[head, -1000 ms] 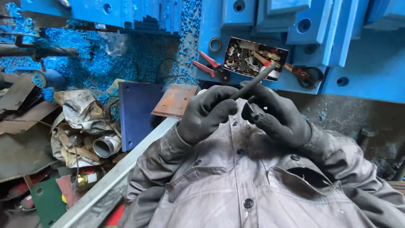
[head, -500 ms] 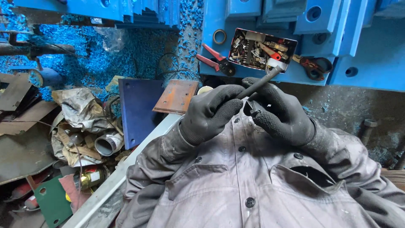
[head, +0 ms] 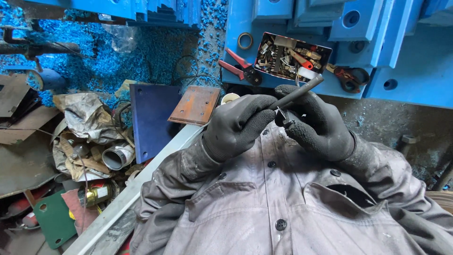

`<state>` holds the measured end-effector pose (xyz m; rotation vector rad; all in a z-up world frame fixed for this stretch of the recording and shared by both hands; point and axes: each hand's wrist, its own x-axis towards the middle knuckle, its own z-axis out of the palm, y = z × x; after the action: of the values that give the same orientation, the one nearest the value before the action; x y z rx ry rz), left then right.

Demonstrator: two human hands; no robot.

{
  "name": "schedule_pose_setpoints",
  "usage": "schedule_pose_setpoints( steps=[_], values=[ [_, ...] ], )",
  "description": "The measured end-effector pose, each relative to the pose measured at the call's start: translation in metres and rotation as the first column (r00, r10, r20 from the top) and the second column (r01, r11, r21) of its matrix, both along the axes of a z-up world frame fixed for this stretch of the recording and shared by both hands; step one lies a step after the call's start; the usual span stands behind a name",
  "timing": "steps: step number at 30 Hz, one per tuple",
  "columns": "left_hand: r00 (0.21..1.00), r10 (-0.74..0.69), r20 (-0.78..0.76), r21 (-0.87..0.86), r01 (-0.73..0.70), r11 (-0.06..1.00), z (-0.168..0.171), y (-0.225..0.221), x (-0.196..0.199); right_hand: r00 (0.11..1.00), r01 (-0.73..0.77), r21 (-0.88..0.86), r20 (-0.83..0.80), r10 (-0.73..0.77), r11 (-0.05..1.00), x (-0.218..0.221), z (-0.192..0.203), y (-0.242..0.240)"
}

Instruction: The recorder strips insulation from electrical wires and crimps terminals onto them while working on a machine component.

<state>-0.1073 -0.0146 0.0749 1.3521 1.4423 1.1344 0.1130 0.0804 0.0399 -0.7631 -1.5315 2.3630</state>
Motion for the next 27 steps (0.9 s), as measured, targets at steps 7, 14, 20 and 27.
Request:
schedule_pose_setpoints(
  steps=[7, 14, 20, 27],
  values=[
    [0.996, -0.029, -0.09, 0.014, 0.03, 0.999, 0.001, 0.007, -0.001, 1.0, 0.021, 0.033, 0.015, -0.022, 0.999, -0.001, -0.001, 0.005],
    [0.985, -0.118, -0.124, 0.101, 0.131, 0.986, -0.007, 0.007, -0.006, 0.998, 0.028, 0.059, -0.051, -0.025, 0.998, -0.002, -0.004, 0.005],
    [0.938, -0.276, 0.208, -0.232, 0.321, 0.918, -0.011, 0.008, -0.019, 0.996, -0.019, 0.064, -0.087, 0.025, 0.998, 0.0, -0.01, 0.006],
    [0.766, -0.264, 0.587, -0.299, 0.508, 0.808, -0.022, 0.013, -0.027, 0.986, -0.119, 0.312, -0.075, 0.149, 0.943, -0.002, -0.012, 0.014]
  ],
)
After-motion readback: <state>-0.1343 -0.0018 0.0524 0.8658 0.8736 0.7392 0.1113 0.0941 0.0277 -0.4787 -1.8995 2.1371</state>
